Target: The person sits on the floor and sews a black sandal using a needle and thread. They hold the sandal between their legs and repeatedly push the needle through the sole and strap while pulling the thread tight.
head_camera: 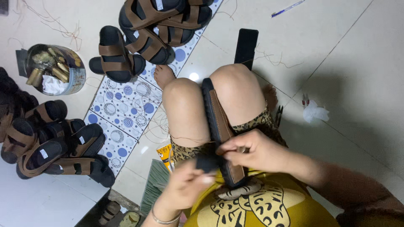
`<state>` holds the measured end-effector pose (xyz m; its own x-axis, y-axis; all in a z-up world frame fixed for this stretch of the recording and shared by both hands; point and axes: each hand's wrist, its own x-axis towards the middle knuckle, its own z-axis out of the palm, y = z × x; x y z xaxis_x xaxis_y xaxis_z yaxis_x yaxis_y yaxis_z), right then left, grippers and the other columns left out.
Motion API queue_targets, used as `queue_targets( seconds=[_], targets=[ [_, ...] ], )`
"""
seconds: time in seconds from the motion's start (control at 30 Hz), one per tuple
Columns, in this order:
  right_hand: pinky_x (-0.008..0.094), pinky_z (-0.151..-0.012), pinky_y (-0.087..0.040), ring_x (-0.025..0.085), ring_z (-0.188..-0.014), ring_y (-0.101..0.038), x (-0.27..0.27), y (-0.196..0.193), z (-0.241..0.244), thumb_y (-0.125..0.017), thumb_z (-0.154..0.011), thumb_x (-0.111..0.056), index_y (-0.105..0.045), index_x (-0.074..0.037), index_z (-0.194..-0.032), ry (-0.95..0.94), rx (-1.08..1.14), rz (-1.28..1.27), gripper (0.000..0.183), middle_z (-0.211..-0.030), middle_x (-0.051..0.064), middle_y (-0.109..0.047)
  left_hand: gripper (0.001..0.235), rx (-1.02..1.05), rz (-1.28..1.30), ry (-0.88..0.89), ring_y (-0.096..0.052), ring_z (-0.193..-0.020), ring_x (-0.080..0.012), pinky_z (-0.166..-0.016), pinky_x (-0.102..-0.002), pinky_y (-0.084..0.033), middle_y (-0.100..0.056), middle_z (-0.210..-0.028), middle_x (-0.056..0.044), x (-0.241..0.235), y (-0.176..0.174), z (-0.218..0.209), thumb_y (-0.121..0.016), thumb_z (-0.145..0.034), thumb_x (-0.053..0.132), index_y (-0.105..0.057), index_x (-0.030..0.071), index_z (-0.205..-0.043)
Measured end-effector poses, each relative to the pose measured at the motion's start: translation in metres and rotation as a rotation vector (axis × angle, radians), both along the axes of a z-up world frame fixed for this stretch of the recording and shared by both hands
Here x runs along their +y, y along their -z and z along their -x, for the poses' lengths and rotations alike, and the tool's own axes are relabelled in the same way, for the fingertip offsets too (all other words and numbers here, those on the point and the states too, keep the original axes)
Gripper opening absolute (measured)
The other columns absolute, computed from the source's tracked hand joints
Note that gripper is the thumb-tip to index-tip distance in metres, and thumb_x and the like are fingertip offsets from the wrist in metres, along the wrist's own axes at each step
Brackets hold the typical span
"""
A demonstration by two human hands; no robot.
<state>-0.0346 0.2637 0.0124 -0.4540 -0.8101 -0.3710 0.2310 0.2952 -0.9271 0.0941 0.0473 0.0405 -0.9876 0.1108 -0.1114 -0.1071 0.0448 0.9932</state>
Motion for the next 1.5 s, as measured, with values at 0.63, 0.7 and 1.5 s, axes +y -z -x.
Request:
queue_targets(
  seconds=[0.63, 0.7, 1.5],
  targets=[
    [0.038, -0.101, -0.050, 0.026, -0.115, -0.063, 0.105, 0.040, 0.056, -0.066, -0.111, 0.009, -0.064, 0.002, -0.106, 0.686, 0.687, -0.297, 0.009, -0.121, 0.016, -0.066, 0.032, -0.213, -0.619, 0.283, -0.048, -0.043, -0.0022, -0.039, -0.016, -0.044, -0.052, -0.058, 0.004, -0.011, 0.021, 0.026, -0.043, -0.115, 0.023, -0.061, -0.003, -0.123],
    [0.042, -0.096, -0.058, 0.026, -0.105, -0.070, 0.037, -0.005, 0.023, -0.070, -0.086, 0.002, -0.077, -0.005, -0.109, 0.391, 0.485, -0.011, 0.026, -0.105, 0.012, -0.077, 0.034, -0.142, -0.688, -0.142, -0.046, -0.033, -0.0070, -0.035, -0.023, -0.047, -0.058, -0.049, -0.004, -0.003, 0.021, 0.050, -0.052, -0.105, 0.014, -0.066, -0.010, -0.124],
    [0.041, -0.082, -0.050, 0.026, -0.090, -0.063, 0.066, -0.014, 0.090, -0.056, -0.103, -0.013, -0.050, -0.001, -0.136, 0.353, 0.437, -0.515, 0.036, -0.130, 0.014, -0.058, 0.028, -0.453, 1.058, -0.530, -0.064, -0.081, -0.0291, -0.078, -0.048, -0.049, -0.055, -0.123, -0.016, -0.149, 0.068, 0.029, -0.066, -0.106, 0.027, -0.063, 0.002, -0.116]
  ],
)
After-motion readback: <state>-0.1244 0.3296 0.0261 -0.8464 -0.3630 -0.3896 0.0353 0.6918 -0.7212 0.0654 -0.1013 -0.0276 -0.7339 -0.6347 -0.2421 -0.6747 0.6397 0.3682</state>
